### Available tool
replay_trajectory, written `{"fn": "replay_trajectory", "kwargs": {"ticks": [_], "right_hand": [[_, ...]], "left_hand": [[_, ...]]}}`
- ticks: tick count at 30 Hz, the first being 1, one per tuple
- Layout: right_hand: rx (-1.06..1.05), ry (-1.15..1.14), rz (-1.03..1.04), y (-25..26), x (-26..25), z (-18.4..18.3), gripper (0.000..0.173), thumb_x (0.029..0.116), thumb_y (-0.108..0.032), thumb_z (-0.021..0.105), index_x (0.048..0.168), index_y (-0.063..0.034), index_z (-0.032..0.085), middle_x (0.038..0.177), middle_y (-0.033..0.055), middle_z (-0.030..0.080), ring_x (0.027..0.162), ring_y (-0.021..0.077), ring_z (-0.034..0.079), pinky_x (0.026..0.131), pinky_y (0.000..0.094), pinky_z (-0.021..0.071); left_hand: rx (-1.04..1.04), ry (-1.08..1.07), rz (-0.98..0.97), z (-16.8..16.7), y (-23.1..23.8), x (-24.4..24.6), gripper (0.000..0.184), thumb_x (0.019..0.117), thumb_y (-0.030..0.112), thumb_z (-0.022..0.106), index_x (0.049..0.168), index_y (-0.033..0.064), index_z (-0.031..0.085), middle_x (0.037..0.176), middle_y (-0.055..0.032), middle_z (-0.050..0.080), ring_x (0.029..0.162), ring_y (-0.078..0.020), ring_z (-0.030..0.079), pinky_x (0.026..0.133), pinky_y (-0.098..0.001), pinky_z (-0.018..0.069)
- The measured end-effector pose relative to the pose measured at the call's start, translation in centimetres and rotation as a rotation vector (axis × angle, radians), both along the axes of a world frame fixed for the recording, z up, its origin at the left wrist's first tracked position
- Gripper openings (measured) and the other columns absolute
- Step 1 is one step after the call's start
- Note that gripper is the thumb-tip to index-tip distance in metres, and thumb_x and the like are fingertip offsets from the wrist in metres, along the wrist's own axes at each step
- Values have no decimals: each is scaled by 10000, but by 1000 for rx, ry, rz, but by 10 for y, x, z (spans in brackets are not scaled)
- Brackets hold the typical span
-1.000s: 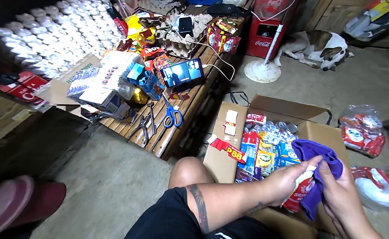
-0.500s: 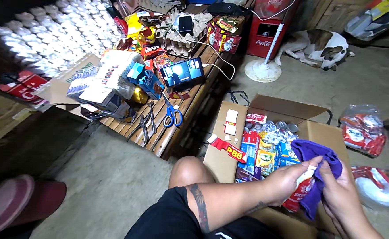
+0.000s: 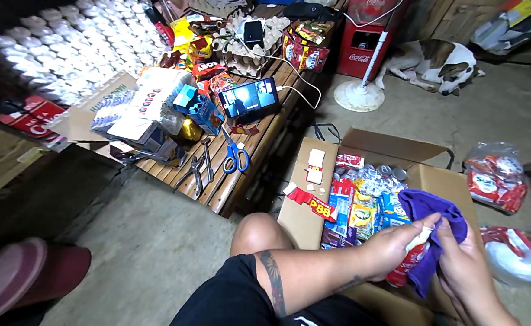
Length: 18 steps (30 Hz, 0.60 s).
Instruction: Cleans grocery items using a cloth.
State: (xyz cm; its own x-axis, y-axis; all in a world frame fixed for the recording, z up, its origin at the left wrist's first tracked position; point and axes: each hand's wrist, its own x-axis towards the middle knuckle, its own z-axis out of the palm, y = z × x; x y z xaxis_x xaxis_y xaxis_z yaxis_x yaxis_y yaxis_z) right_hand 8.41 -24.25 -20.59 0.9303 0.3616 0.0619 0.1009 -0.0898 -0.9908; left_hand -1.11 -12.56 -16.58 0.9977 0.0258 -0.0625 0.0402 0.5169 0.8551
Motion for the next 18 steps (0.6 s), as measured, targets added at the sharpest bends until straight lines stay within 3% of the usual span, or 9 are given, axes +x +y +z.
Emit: {"fn": "replay_trajectory", "kwargs": {"ticks": [7,18], "right_hand": [[-1,9,-3,0,0,-1,570,1038,-305,510,1466,34,349,1282,39,599,1136,-9,609,989,180,506],[-21,-3,-2,0,-1,-1,587,1038,-329,510,1463,42,348,1275,48,599,1137,-4,608,990,184,505]], "left_hand": [[-6,-17,-14,-11,-2,5,568,1109,281,113,1593,25,264,1594,-193,349,1438,-199,393,1191,-376,303],[-2,-8,7,2,1,-1,553,1108,223,111,1573,-19,286,1596,-215,337,1452,-215,372,1197,-368,283]]}}
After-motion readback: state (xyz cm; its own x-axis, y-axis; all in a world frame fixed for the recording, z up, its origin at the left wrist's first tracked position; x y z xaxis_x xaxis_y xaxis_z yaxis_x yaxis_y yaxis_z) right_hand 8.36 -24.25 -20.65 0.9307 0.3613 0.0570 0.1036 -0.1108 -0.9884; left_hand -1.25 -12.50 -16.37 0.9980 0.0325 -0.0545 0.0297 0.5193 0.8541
